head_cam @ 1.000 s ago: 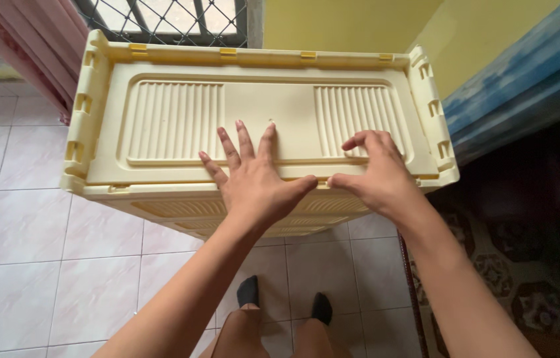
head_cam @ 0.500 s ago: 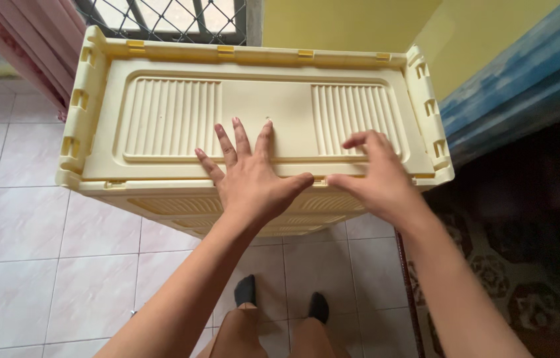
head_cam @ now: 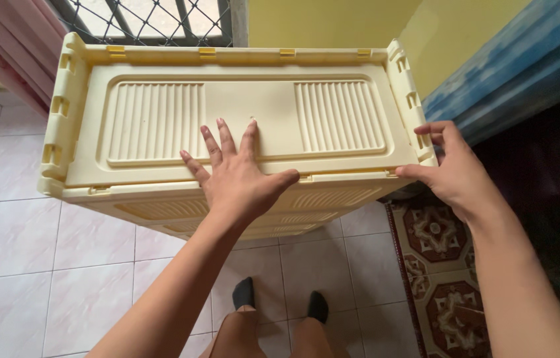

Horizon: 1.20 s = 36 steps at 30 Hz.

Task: The person assembles a beige plastic storage crate by unfolding side panels, attaching the base, and securing the lid. They then repeat the process with a second crate, stacking it on top of the first.

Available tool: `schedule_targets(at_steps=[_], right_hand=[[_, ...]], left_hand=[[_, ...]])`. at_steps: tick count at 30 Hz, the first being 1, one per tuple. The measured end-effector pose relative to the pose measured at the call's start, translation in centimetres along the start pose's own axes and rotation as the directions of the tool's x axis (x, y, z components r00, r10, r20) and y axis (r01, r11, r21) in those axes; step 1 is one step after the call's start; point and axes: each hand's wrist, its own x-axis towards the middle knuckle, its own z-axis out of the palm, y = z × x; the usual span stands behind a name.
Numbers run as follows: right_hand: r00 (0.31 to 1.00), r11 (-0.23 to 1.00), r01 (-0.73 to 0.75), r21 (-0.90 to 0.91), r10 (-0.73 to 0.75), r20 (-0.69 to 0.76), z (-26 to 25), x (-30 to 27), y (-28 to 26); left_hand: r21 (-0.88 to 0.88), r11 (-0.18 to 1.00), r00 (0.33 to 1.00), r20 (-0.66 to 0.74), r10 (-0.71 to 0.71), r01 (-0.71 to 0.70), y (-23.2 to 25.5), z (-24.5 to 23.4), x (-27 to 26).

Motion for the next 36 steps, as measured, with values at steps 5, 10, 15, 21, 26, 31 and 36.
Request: schedule_targets(at_steps=[5,10,15,21,26,31,36], right_hand=[[0.999,0.996,-0.049,0.078,0.049,-0.005,-0.2,0.2,-0.3],[0.995,0.994,-0.096,0.060,0.095,0.008,0.0,0.5,-0.4],[0.994,0.988,-0.109,0.108,0.110,-0.002,-0.1,1.1,0.2],[0.995,0.989,-0.040,0.140,0.052,-0.087,1.0,1.1,1.0],[0.979,0.986,-0.154,0.066,0.161,-0.128,1.3,0.4,1.2],[0.987,0.991,-0.130,-0.029,0.127,-0.095,1.2,0.9,0.1],[0.992,0.982,-0.073,-0.172,0.054,-0.112,1.5,0.7,0.5]], left_hand=[[-0.001,1.000,1.000,-0.010,-0.001,0.001,0.1,0.0,0.2],[-0.023,1.000,1.000,-0.025,0.007,-0.008,-0.2,0.2,-0.1],[0.011,0.999,0.999,-0.035,0.039,-0.039,-0.2,0.1,0.1],[0.162,0.956,0.966,-0.045,0.254,-0.244,-0.8,0.3,-1.1],[0.221,0.907,0.890,-0.211,0.403,-0.358,-1.3,1.3,-1.8],[0.213,0.877,0.834,-0.275,0.478,-0.432,-1.6,1.4,-1.5],[0.203,0.866,0.827,-0.260,0.498,-0.457,-2.0,1.8,-1.5]])
